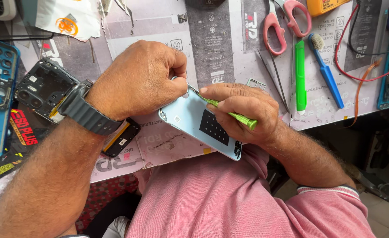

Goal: The person works on a light blue smartphone back cover, using tweezers to remove a small component and a green tool to pry at the edges. They then cut a piece of tape with scissors and apply it to the device, followed by further prying and adjustment with the green tool and tweezers.

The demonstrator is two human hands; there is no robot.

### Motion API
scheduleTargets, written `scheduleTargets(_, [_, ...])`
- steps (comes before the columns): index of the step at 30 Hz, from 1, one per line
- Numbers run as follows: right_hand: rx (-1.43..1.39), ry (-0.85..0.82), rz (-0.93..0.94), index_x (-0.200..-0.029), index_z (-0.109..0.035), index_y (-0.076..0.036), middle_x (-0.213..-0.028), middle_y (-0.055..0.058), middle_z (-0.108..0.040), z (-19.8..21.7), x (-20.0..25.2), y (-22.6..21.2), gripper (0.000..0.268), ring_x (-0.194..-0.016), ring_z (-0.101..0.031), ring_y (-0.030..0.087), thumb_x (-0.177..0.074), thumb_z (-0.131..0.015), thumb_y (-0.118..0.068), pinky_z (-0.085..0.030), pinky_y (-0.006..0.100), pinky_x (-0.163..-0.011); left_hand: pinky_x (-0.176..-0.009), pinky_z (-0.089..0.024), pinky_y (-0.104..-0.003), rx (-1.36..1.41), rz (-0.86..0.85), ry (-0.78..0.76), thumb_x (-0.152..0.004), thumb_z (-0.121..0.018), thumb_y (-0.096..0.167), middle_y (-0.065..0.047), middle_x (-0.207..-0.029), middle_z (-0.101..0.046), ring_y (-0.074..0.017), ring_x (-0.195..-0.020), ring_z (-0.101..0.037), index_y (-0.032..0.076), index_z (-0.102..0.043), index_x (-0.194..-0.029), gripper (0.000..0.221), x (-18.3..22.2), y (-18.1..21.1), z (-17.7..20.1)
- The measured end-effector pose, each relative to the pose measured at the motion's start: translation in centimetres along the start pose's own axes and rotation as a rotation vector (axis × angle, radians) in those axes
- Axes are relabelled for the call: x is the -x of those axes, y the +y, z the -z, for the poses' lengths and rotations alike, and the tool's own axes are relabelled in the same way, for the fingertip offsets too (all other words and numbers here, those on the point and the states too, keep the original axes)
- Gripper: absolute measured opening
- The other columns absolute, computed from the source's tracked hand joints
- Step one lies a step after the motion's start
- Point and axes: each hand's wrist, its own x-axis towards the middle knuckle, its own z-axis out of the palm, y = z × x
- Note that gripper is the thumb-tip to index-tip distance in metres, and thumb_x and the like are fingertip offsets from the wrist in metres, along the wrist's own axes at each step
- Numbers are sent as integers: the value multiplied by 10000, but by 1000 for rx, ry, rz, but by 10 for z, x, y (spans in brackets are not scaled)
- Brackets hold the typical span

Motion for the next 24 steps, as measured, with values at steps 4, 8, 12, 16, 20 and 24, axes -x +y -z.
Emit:
scheduleTargets(4, [-9, 17, 19, -1106, -493, -31, -1176, 228, -711, -1, 3, 1, 296, -1077, -764, 327, -969, -736, 70, -661, 409, -901, -549, -516, -375, -51, -50, 13, -723, -706, 184, -144, -635, -672, -248, -538, -647, 42, -743, -785, 159, 0, -1, -1])
scheduleTargets(8, [5, 14, 11, -1109, -493, -37, -1174, 232, -710, 2, 2, -2, 322, -1088, -759, 340, -943, -746, 74, -656, 433, -926, -539, -516, -377, -26, -6, -3, -723, -715, 199, -133, -633, -676, -235, -531, -652, 45, -739, -785, 169, 0, 0, 0])
scheduleTargets(12, [67, -15, 57, -1088, -498, -27, -1176, 241, -705, 2, 1, -3, 330, -1083, -756, 356, -932, -764, 91, -656, 431, -907, -544, -520, -378, -9, 28, -27, -739, -691, 186, -128, -628, -677, -225, -530, -653, 52, -739, -788, 150, 1, 0, 0])
scheduleTargets(16, [101, -65, 154, -1081, -495, -18, -1212, 256, -679, 4, -2, 0, 331, -1100, -741, 371, -927, -771, 78, -653, 443, -901, -544, -516, -380, -13, 23, -20, -744, -681, 180, -125, -628, -676, -226, -531, -652, 54, -737, -784, 143, 0, 2, 1])
scheduleTargets(20, [113, -75, 164, -1086, -495, -13, -1232, 262, -671, 4, 1, 1, 339, -1108, -740, 377, -919, -770, 94, -652, 428, -868, -540, -512, -384, -19, 37, -30, -752, -669, 184, -129, -624, -673, -240, -526, -650, 61, -738, -782, 144, 1, 3, 0])
scheduleTargets(24, [114, -66, 171, -1100, -495, -13, -1240, 258, -671, 3, 2, 2, 341, -1117, -739, 371, -930, -773, 87, -656, 423, -869, -546, -515, -385, -19, 22, -15, -752, -666, 185, -134, -631, -673, -250, -526, -649, 65, -737, -787, 145, 1, 3, 1])
